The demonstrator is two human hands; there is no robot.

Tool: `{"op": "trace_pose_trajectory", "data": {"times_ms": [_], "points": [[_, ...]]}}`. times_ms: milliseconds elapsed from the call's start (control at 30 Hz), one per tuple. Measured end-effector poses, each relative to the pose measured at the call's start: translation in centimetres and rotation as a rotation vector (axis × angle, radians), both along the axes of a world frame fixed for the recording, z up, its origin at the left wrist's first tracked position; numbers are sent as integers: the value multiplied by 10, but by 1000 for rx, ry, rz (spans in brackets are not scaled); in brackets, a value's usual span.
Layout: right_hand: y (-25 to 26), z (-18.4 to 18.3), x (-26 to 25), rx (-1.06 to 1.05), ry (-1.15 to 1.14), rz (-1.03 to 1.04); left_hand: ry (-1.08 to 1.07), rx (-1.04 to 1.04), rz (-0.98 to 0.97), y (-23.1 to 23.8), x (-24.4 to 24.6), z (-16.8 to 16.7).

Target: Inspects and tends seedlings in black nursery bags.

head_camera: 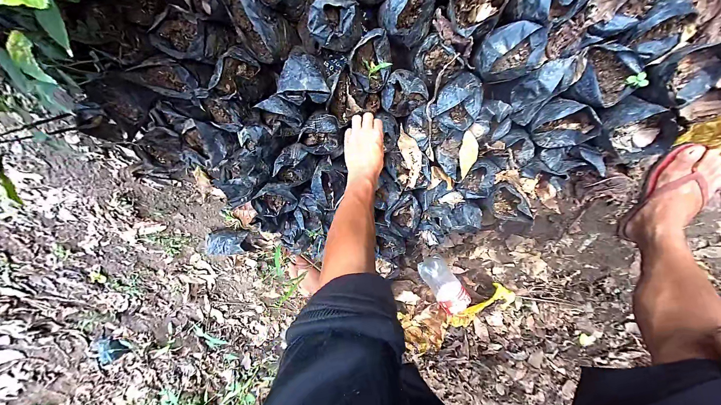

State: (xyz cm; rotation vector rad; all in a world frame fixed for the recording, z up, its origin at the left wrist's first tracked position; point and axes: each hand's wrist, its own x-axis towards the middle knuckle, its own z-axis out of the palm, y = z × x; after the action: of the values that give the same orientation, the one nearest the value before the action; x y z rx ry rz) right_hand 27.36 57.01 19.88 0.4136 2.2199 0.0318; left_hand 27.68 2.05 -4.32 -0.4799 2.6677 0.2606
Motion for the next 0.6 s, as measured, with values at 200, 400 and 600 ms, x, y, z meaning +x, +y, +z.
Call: {"op": "trace_pose_trajectory", "data": {"times_ms": [200,400,600], "points": [[4,1,0,4,22,17,-32,313,600,-6,7,35],[-12,-9,-6,35,27,-36,-134,399,1181,21,-24,33],[-55,-34,-31,145,40,-161,-193,307,1554,42,-74,57]]}}
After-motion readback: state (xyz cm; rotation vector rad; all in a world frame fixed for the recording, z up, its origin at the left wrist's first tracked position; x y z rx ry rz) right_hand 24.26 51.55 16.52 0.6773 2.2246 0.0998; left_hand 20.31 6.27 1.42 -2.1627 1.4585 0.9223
